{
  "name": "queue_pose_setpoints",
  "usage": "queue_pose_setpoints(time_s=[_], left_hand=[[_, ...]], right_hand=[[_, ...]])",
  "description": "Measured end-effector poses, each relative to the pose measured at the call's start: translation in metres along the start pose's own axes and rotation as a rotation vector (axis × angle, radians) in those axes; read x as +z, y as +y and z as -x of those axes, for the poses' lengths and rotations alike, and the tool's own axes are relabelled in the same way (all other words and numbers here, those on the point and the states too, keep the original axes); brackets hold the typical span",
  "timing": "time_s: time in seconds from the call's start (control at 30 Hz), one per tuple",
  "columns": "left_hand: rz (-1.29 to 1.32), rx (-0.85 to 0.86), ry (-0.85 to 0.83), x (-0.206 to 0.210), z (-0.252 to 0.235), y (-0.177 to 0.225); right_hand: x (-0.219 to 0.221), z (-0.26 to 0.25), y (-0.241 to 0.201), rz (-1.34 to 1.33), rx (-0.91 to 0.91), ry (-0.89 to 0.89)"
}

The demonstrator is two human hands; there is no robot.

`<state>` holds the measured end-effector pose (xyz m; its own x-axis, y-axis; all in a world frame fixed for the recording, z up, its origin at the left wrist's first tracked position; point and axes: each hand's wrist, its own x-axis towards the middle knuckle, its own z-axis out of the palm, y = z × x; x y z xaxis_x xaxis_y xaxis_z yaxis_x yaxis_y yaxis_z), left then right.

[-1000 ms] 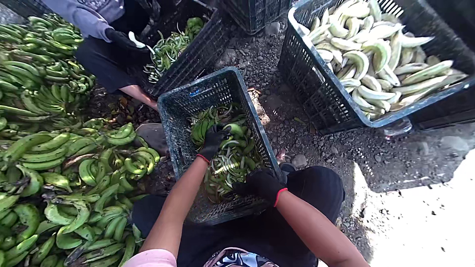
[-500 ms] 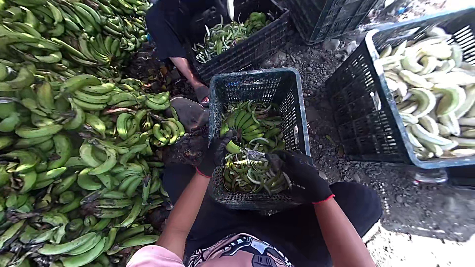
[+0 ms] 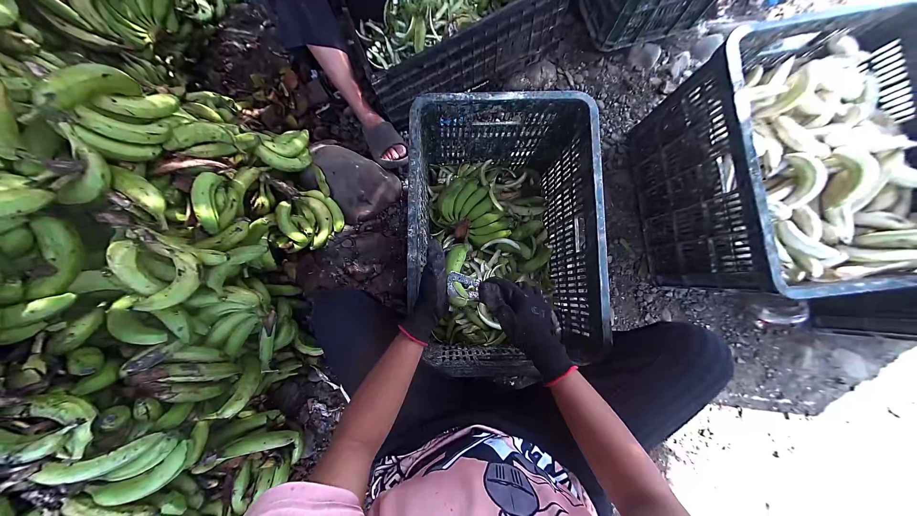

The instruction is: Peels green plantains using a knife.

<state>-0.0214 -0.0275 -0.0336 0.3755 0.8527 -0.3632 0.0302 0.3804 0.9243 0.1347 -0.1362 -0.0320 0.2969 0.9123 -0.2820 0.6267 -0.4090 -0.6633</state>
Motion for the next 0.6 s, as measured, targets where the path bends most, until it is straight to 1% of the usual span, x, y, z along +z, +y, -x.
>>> queue_pose_setpoints(time_s=[0.03, 0.1, 0.13, 0.17, 0.23, 0.27, 0.33, 0.37, 0.43, 0.53, 0.6], left_hand=[[-0.070, 0.054, -0.001, 0.004, 0.001, -0.003], [-0.228, 0.118, 0.072, 0.020, 0.011, -0.003], [-0.274, 0.127, 0.112, 0.027, 0.017, -0.004], [-0.248, 0.132, 0.131, 0.032, 0.021, -0.007], [-0.108, 0.119, 0.145, 0.033, 0.018, -0.011], [-0.019, 0.085, 0.123, 0.028, 0.015, -0.012], [0.142, 0.035, 0.055, 0.015, 0.006, -0.014], [0.165, 0.034, 0.055, 0.009, 0.002, -0.016], [0.053, 0.074, 0.065, 0.001, -0.002, -0.019], [-0.168, 0.192, 0.109, -0.004, 0.000, -0.019], [-0.164, 0.209, 0.074, -0.005, 0.001, -0.017]], right_hand=[[0.003, -0.005, -0.004, -0.010, 0.072, 0.008], [0.004, -0.022, -0.008, -0.019, 0.210, 0.037], [0.003, -0.029, -0.006, -0.030, 0.226, 0.082], [0.001, -0.035, -0.003, -0.064, 0.221, 0.111], [-0.002, -0.040, 0.004, -0.151, 0.193, 0.137], [-0.003, -0.037, 0.005, -0.188, 0.176, 0.134], [-0.009, -0.029, 0.007, -0.202, 0.131, 0.099], [-0.012, -0.024, 0.007, -0.180, 0.113, 0.068], [-0.013, -0.016, 0.010, -0.120, 0.059, -0.002], [-0.010, -0.001, 0.016, -0.079, -0.055, -0.115], [-0.011, 0.008, 0.017, -0.074, -0.108, -0.145]])
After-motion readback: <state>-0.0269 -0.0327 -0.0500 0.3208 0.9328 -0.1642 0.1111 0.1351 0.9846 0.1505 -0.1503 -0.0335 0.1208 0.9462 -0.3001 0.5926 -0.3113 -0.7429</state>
